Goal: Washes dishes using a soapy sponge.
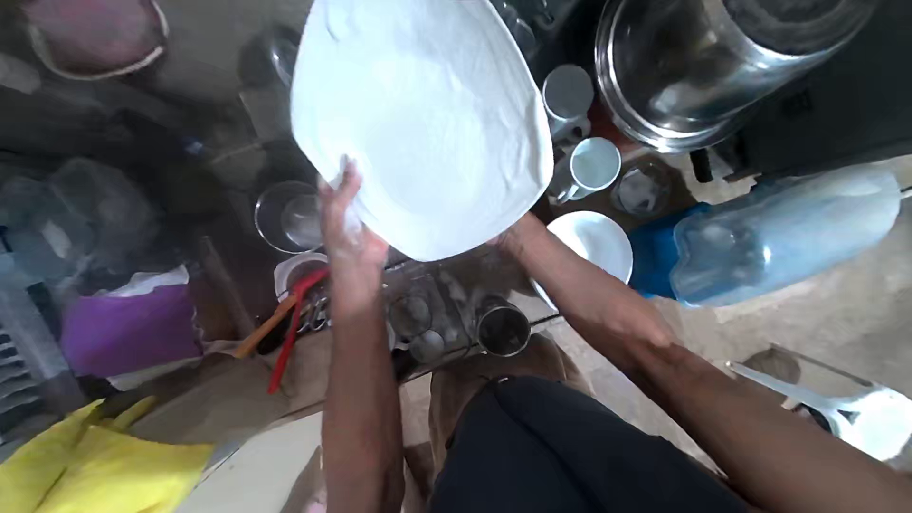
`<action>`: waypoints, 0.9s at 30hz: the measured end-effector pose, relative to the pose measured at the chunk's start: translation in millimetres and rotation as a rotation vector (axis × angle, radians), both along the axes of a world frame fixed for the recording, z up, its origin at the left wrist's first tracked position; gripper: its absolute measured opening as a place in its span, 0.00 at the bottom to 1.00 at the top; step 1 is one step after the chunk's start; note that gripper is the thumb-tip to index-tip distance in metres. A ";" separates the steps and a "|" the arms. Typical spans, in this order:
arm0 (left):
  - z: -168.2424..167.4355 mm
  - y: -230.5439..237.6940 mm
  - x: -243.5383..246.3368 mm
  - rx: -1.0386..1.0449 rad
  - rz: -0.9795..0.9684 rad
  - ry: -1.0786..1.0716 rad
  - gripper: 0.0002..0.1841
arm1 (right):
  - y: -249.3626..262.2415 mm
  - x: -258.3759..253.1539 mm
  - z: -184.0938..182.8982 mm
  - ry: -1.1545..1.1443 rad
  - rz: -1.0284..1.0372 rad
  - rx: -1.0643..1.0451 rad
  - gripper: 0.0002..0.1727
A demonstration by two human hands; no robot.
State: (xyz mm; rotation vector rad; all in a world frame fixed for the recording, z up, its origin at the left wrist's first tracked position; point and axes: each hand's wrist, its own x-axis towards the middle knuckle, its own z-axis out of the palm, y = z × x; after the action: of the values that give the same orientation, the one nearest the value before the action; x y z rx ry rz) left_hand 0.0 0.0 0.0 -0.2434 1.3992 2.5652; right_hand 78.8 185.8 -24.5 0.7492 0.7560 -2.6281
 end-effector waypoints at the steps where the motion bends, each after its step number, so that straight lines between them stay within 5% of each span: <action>1: -0.9 -8.4 -0.6 -0.032 -0.025 0.006 0.22 | 9.3 2.8 17.2 0.033 -0.030 0.010 0.27; 2: -3.1 -13.8 -1.4 -0.065 -0.048 0.007 0.23 | 22.9 2.1 29.7 0.096 -0.033 0.007 0.31; 4: -7.4 -16.9 0.0 -0.127 -0.083 -0.012 0.25 | 54.2 -0.1 46.8 0.249 -0.002 0.108 0.24; 6: -7.3 -11.3 3.4 -0.183 -0.099 -0.051 0.27 | 75.6 10.3 53.4 0.304 0.036 0.425 0.14; 9: -6.1 5.3 5.2 -0.300 -0.087 -0.093 0.29 | 95.3 30.4 58.7 0.199 0.081 0.872 0.22; 15: -1.8 15.2 0.3 -0.466 -0.077 -0.096 0.26 | 116.2 74.5 52.7 0.104 0.027 0.886 0.19; 23: 1.6 52.6 6.1 -0.453 -0.386 -0.010 0.25 | 101.8 105.3 51.9 0.060 -0.030 1.527 0.26; 27: -0.9 97.7 24.3 -0.507 -0.583 -0.021 0.24 | 100.5 153.8 47.4 -0.139 -0.103 1.558 0.29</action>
State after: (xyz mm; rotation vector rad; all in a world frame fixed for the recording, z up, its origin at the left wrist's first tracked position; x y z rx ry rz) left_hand 24.3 97.7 -0.9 0.0623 1.7727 1.7219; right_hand 232.7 286.3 22.9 1.2147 2.7156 -1.5279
